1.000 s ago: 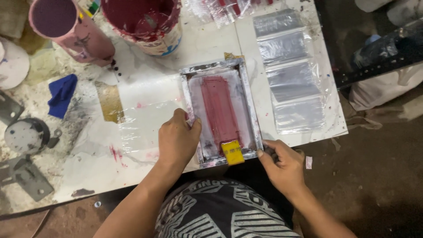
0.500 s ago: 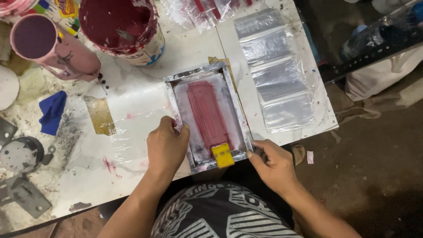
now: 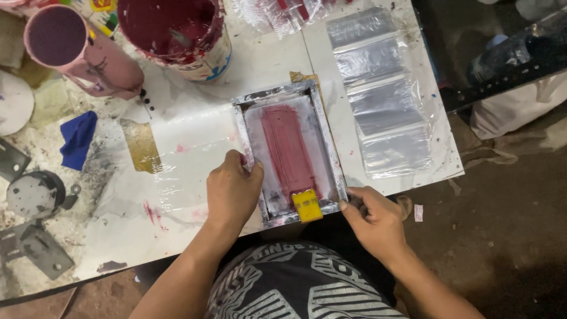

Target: The person stirs a container of dark red paint with a stick, then pours the paint into a rectangular metal tray. They use a yellow squeegee to spread the paint evenly across the tray's surface, repeatedly smoothing and leveling the liquid.

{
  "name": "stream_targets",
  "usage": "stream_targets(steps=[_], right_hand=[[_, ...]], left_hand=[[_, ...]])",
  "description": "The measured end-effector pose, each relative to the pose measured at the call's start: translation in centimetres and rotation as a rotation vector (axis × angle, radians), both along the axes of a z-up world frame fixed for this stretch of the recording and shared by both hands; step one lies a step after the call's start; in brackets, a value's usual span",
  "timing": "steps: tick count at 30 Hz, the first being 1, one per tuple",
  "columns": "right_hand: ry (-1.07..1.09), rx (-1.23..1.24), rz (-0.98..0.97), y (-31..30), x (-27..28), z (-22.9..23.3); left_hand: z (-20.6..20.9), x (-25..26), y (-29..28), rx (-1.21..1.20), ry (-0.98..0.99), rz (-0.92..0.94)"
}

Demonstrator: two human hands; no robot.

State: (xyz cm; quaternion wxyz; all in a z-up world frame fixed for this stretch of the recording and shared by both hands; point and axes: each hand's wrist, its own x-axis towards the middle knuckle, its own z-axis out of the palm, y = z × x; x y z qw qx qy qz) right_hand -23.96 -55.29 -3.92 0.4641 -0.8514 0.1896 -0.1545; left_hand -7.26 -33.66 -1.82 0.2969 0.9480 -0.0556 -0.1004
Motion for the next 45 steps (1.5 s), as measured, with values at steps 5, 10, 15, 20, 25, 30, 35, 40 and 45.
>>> stream_targets(steps=[5, 10, 15, 20, 25, 30, 35, 40, 45], right_hand=[[-0.005, -0.028, 0.009, 0.3, 0.4, 1.5], [-0.018, 0.001, -0.009, 0.5, 0.0, 0.0], [-0.045, 0.063, 0.012, 1.2, 0.2, 0.2], [-0.070, 0.049, 0.004, 0.7, 0.2, 0.2], [-0.089, -0.109, 0.121, 0.0, -0.7, 0.0], [-0.100, -0.110, 0.141, -0.3, -1.0, -0.2], [-0.143, -0.122, 0.099, -1.1, -0.1, 0.5], [-0.108, -0.375, 0.051, -1.6, 1.5, 2.0], [0.075, -0.723, 0.226, -0.9, 2.4, 3.0]], left_hand=[[0.1, 0.2, 0.2, 0.004, 0.016, -0.001], [0.4, 0.1, 0.3, 0.028, 0.030, -0.008], [1.0, 0.3, 0.5, 0.041, 0.067, 0.057], [1.3, 0.1, 0.1, 0.058, 0.105, 0.060], [1.7, 0.4, -0.1, 0.056, 0.205, 0.001], [1.4, 0.3, 0.0, 0.045, 0.206, -0.014], [1.5, 0.0, 0.4, 0.030, 0.166, 0.046], [1.9, -0.1, 0.9, 0.027, 0.126, 0.079], [1.8, 0.2, 1.2, 0.073, 0.140, 0.073]])
